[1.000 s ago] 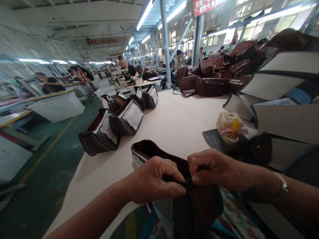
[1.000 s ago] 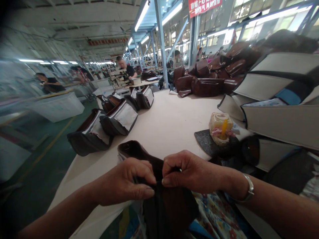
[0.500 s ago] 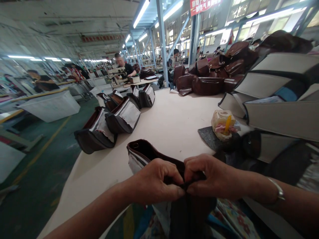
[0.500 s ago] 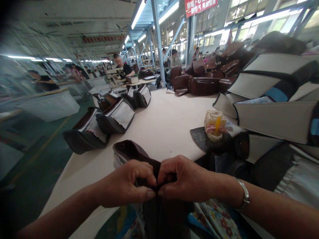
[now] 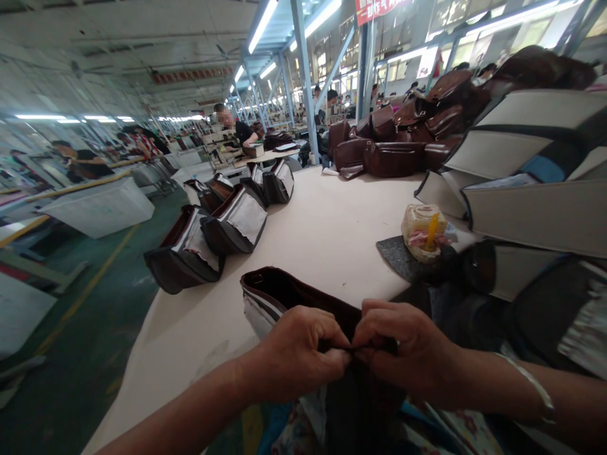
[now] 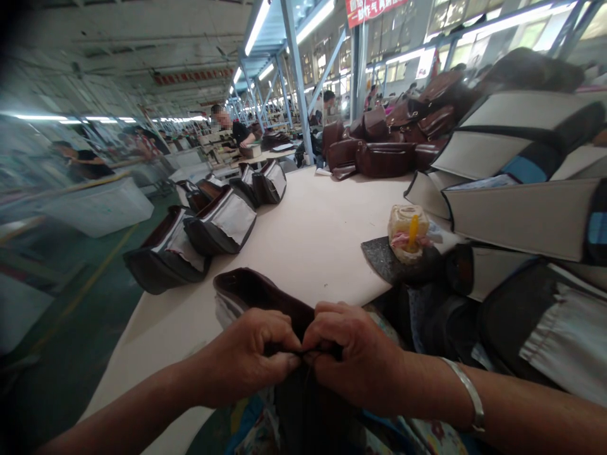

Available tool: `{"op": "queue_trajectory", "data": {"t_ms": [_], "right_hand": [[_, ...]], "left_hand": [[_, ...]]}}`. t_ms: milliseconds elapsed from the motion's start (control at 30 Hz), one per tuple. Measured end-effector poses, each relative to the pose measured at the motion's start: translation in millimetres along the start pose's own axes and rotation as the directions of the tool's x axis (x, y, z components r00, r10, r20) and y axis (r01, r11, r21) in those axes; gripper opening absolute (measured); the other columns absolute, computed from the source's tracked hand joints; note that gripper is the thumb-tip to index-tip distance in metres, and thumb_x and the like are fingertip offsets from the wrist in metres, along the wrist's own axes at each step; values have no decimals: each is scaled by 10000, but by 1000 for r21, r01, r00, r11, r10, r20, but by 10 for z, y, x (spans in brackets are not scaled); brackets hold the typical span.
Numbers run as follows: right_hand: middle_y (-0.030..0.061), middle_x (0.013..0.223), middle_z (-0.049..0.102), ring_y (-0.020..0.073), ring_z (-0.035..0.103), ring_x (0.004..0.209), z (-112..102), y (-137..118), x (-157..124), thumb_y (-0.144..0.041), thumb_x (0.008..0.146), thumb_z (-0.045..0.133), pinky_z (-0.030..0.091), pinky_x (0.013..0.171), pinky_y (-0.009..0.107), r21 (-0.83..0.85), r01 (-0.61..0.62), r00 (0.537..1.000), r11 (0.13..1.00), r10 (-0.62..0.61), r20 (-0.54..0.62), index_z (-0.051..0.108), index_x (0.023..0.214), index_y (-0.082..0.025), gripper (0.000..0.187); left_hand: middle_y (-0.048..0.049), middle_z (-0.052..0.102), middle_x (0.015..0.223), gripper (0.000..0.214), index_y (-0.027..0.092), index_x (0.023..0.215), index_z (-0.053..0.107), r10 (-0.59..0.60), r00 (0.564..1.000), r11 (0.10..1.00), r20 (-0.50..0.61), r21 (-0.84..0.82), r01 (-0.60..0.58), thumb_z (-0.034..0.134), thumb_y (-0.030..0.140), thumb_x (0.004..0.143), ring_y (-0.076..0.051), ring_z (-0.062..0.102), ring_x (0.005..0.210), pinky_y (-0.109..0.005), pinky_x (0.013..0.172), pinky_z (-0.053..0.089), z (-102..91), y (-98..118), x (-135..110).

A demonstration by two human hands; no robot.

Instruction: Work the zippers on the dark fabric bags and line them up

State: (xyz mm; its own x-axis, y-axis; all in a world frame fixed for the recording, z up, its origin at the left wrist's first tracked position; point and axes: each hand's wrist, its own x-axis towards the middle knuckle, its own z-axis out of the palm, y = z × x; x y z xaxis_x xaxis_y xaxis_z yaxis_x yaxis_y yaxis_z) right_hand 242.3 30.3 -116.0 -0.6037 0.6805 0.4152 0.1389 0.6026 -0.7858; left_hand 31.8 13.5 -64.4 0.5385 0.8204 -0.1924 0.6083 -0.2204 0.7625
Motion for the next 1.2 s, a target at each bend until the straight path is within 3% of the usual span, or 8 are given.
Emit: {"op": "queue_trajectory", "data": {"t_ms": [233,367,500,767,867,1000,1067,1200], "right_hand": [[21,738,501,162,419,653,-133,28,-106,-75,899,493,305,643,331,-361,440,898,822,-405,173,650,962,-172,195],[4,726,470,158,367,650,-122,47,-153,-126,950,534,287,636,336,-469,443,896,764,-392,207,631,890,-183,128],[-21,665,400,139,365,628,-69,52,-191,-160,959,565,329,641,331,-457,352,936,817,-309,167,483,647,-184,323],[-18,647,464,162,382,605,-153,51,-223,-143,939,556,375,693,382,-455,544,838,706,-429,336,619,791,-208,174],[24,747,559,177,467,661,-226,-21,-212,-158,947,515,381,707,380,-340,479,872,809,-393,292,650,944,-183,137],[55,855,637,178,564,776,-278,-167,-146,-214,1022,432,419,753,333,-156,110,983,982,-84,166,631,1048,-161,208],[48,849,648,177,571,774,-280,-229,-77,-248,1029,457,407,727,319,-229,10,975,973,42,219,657,979,-177,217],[19,845,633,149,581,753,-287,-293,57,-213,967,576,386,698,291,-285,36,885,958,101,454,654,779,-185,205]], "left_hand": [[1,610,748,199,128,789,740,50,986,988,161,-153,-25,584,212,880,-141,572,752,-245,711,411,-96,-2,11],[21,483,670,393,136,675,605,-2,978,977,208,-207,46,515,383,967,-117,446,653,-246,623,363,-116,-70,34],[22,500,690,305,125,752,674,3,958,977,287,-205,58,625,384,904,-115,443,662,-236,613,354,-76,-121,43],[15,593,708,135,131,786,764,-41,982,987,186,-148,69,663,214,819,-118,526,663,-225,612,386,65,-41,-8],[10,603,730,118,139,764,743,-32,995,996,96,-76,40,638,170,808,-120,556,685,-222,626,398,113,13,-70],[9,608,736,82,155,735,705,36,998,998,-54,46,-33,642,139,785,-119,566,684,-232,627,390,201,44,-142],[11,593,717,85,158,699,674,78,992,992,-102,104,-68,651,116,770,-118,552,679,-237,625,378,247,44,-163],[10,576,700,105,155,693,636,159,976,977,-150,168,-133,665,117,785,-120,528,672,-250,620,353,285,27,-197]]}}
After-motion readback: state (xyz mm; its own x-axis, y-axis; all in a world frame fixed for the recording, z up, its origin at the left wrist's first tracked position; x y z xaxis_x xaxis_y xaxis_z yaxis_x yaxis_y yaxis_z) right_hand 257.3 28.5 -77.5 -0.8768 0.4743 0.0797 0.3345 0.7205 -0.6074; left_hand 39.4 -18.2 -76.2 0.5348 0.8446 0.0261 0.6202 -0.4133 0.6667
